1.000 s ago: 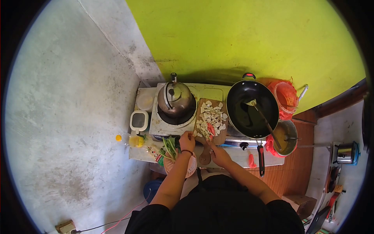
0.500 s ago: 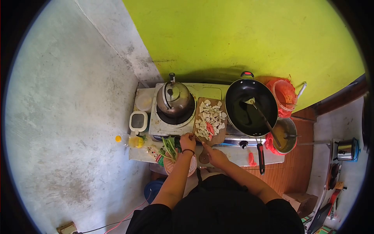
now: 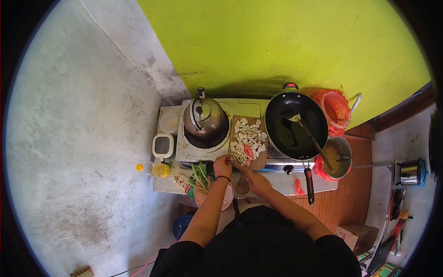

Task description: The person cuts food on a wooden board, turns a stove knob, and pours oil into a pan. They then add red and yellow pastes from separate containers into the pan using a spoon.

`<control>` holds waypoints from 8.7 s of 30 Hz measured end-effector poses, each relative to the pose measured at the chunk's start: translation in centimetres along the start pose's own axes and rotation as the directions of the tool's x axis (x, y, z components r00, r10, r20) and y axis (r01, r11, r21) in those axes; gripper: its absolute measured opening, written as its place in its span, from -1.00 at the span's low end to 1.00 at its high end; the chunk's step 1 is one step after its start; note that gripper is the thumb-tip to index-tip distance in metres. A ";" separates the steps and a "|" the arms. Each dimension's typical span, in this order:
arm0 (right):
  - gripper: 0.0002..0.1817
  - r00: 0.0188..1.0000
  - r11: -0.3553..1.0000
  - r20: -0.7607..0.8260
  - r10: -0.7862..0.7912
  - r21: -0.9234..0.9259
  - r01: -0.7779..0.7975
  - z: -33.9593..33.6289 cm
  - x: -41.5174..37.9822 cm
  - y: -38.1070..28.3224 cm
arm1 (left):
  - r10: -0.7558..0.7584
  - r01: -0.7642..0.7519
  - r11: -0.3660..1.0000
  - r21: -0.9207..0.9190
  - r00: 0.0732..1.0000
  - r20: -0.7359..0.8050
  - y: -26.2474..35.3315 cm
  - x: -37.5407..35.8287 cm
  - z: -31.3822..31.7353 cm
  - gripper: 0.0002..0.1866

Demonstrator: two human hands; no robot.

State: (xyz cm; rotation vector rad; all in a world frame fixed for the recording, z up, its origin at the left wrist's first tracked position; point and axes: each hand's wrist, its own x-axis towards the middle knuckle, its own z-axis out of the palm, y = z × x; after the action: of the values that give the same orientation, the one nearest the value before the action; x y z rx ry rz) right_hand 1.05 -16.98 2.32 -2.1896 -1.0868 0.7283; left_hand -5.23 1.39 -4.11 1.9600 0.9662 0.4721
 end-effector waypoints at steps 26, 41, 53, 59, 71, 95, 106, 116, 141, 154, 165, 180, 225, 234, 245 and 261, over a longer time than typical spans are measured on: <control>-0.23 0.946 0.990 -0.293 0.140 0.034 -0.136 -1.9 -1.4 3.8 | -0.124 -0.031 0.903 0.429 0.936 0.330 7.8 -5.2 0.3 0.25; -0.17 0.941 0.977 -0.284 0.183 -0.053 -0.206 -3.1 -1.1 3.5 | -0.078 -0.011 0.962 0.273 0.947 0.312 7.4 -4.1 2.7 0.32; -0.17 0.959 0.987 -0.247 0.142 -0.040 -0.157 -3.6 -0.9 3.8 | -0.053 -0.024 0.963 0.267 0.959 0.277 7.7 -1.3 3.4 0.38; -0.24 0.953 0.991 -0.278 0.116 -0.024 -0.128 -3.5 -0.8 3.9 | -0.058 -0.012 0.963 0.269 0.967 0.248 8.5 -1.3 3.0 0.32; -0.31 0.931 0.997 -0.360 -0.066 0.020 0.079 -2.3 0.7 3.9 | 0.448 -0.405 0.803 0.436 0.894 0.006 5.9 -3.8 1.9 -0.79; -0.42 0.910 0.987 -0.413 -0.034 -0.158 -0.035 -1.4 10.0 3.4 | 0.144 -0.138 0.906 0.400 0.989 0.015 6.2 -5.7 -2.8 -0.44; -0.35 0.911 0.994 -0.399 -0.102 -0.082 0.075 -2.5 8.1 3.5 | 0.234 -0.215 0.893 0.396 0.972 0.001 4.4 -5.1 -0.2 -0.76; -0.32 0.898 0.991 -0.418 -0.136 -0.068 0.118 -4.4 5.0 2.4 | 0.189 -0.176 0.928 0.329 0.982 -0.007 8.0 -5.3 0.6 -0.50; -0.72 0.841 0.907 -0.409 0.355 0.367 -0.204 0.7 -10.4 11.8 | 0.224 -0.208 0.972 -0.113 0.963 0.152 6.8 -15.9 4.3 -0.58; -0.68 0.745 0.816 -0.398 0.535 0.014 -0.578 -2.0 -6.0 16.7 | 0.262 -0.234 0.963 -0.132 0.930 0.259 1.8 -17.3 2.3 -0.61; -0.66 0.821 0.850 -0.349 0.452 -0.110 -0.514 -2.0 -5.8 16.9 | 0.178 -0.062 0.966 -0.252 0.864 0.470 4.4 -15.0 11.0 -0.61; -0.90 0.822 0.481 -0.561 0.100 -0.696 -0.533 1.7 -4.0 18.9 | 0.168 -0.051 0.973 -0.225 0.826 0.538 2.2 -16.4 14.2 -0.57; -0.77 0.899 0.194 -0.438 0.017 -0.880 -0.433 2.3 -3.8 19.9 | 0.337 -0.189 0.878 -0.440 0.897 0.286 -3.0 -15.8 19.6 -0.61; -0.78 0.933 0.411 -0.360 -0.020 -0.853 -0.321 0.1 -5.5 19.8 | 0.302 -0.169 0.894 -0.415 0.912 0.279 -4.1 -16.4 17.9 -0.58; -0.83 0.915 0.534 -0.403 0.004 -0.773 -0.343 -0.3 -5.8 19.1 | 0.297 -0.172 0.907 -0.385 0.909 0.292 -3.3 -16.4 16.7 -0.56; -0.68 0.801 0.918 -0.526 0.287 -0.089 -0.387 2.1 -11.5 15.0 | 0.053 0.086 0.949 -0.304 0.904 0.424 4.7 -15.8 10.5 -0.63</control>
State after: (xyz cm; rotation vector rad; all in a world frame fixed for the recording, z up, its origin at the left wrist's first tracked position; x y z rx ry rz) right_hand 1.33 -33.46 -7.20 -2.5741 -0.5133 0.1548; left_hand -6.33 -18.14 -5.27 1.6625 0.5827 0.1573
